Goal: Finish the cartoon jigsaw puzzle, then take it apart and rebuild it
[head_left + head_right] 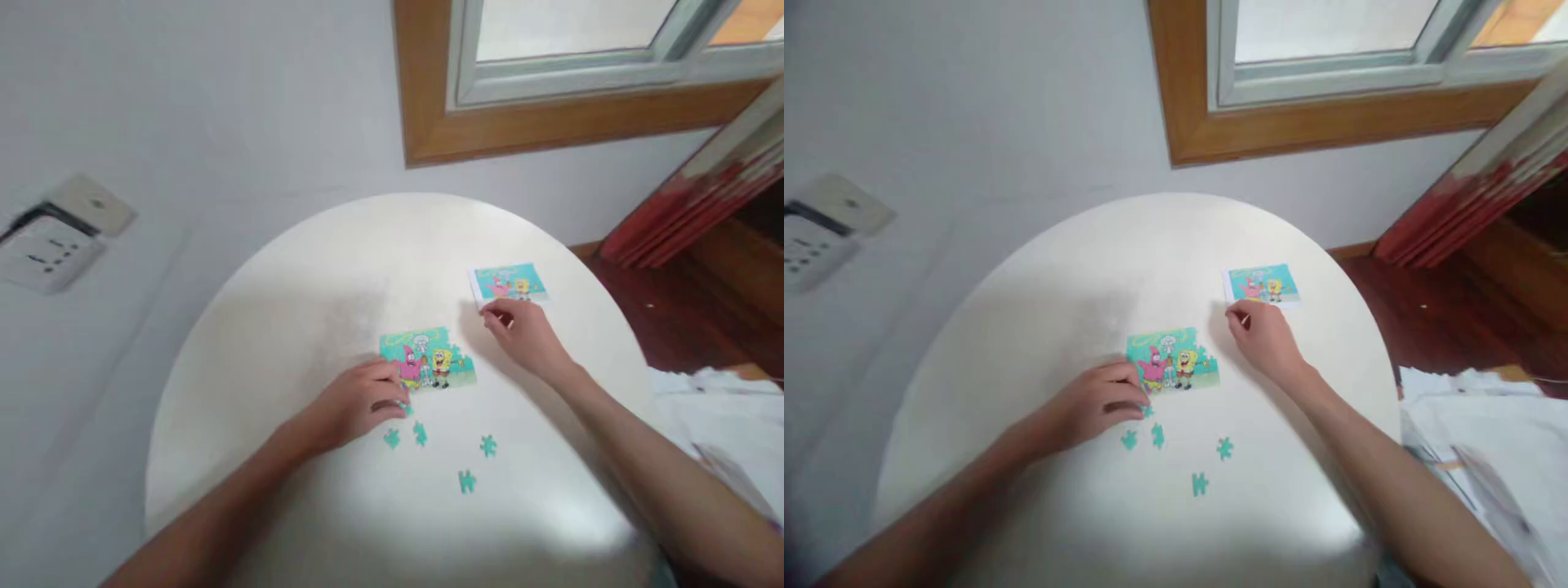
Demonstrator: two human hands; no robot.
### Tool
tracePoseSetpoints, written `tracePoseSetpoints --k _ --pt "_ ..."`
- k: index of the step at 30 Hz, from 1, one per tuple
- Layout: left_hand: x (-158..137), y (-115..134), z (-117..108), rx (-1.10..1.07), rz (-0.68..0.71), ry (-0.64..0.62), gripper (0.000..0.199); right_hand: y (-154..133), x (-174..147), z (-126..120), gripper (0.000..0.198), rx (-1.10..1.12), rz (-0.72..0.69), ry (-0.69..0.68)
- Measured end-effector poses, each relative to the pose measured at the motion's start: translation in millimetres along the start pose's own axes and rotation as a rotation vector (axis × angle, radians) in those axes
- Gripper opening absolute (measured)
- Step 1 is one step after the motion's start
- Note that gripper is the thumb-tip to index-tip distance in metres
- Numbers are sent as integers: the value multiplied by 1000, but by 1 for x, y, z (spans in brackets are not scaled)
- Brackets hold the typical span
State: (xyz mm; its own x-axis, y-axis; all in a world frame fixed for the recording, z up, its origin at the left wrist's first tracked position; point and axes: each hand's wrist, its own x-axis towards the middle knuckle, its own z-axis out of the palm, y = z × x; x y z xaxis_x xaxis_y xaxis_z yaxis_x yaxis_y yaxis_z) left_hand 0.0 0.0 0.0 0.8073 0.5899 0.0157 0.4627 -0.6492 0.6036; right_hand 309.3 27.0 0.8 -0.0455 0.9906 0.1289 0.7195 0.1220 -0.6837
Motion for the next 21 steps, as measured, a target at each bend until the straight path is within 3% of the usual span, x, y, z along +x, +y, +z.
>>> tracePoseSetpoints --k 13,17,21 --pt "8 19 17 116 208 -7 14 -3 0 1 21 34 -27 -52" --pt "9 19 21 129 224 30 28 -3 1 3 20 35 -47 -71" --pt "9 17 20 92 225 101 24 -3 2 2 18 62 -73 -102"
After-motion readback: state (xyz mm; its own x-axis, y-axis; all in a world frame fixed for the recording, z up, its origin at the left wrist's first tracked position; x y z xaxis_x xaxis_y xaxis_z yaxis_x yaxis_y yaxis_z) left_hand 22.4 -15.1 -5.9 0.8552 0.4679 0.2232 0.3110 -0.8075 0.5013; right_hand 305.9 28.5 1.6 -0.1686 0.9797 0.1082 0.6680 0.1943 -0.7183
